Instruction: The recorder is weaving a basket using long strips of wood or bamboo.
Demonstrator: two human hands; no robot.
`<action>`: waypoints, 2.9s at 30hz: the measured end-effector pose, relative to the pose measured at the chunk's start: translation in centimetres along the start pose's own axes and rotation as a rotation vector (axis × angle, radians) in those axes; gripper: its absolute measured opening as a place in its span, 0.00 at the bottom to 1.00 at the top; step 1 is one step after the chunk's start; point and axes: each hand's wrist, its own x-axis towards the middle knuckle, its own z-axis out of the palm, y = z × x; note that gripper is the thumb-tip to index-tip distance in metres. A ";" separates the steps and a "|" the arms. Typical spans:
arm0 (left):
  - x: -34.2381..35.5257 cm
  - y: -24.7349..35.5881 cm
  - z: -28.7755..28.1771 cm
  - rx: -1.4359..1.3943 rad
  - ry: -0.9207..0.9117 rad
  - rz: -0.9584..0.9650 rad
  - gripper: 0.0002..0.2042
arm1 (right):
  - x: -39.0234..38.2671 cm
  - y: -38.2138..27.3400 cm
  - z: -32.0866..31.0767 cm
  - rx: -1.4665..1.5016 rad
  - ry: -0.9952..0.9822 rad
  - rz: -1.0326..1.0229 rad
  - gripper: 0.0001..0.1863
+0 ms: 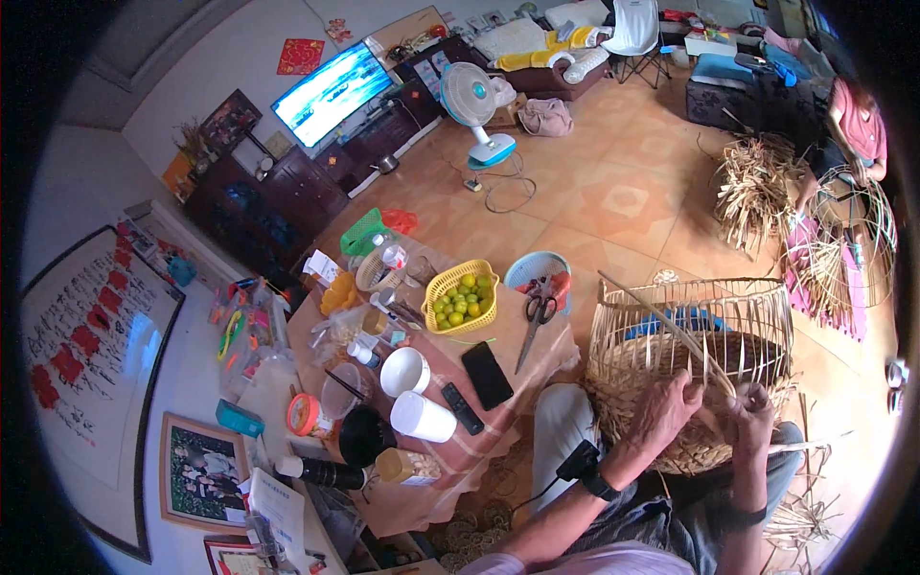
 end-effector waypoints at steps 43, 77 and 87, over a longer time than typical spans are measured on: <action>-2.1 1.0 -3.5 0.112 -0.005 0.443 0.14 | -1.2 -5.8 1.1 -0.346 -0.196 0.222 0.20; 2.8 -1.7 -6.7 -0.349 -0.292 0.311 0.11 | -4.4 -0.1 -7.5 0.611 -0.095 -0.043 0.18; 0.1 -1.8 -8.0 -0.100 -0.222 0.278 0.11 | -8.2 -4.7 -6.4 0.098 -0.312 0.129 0.22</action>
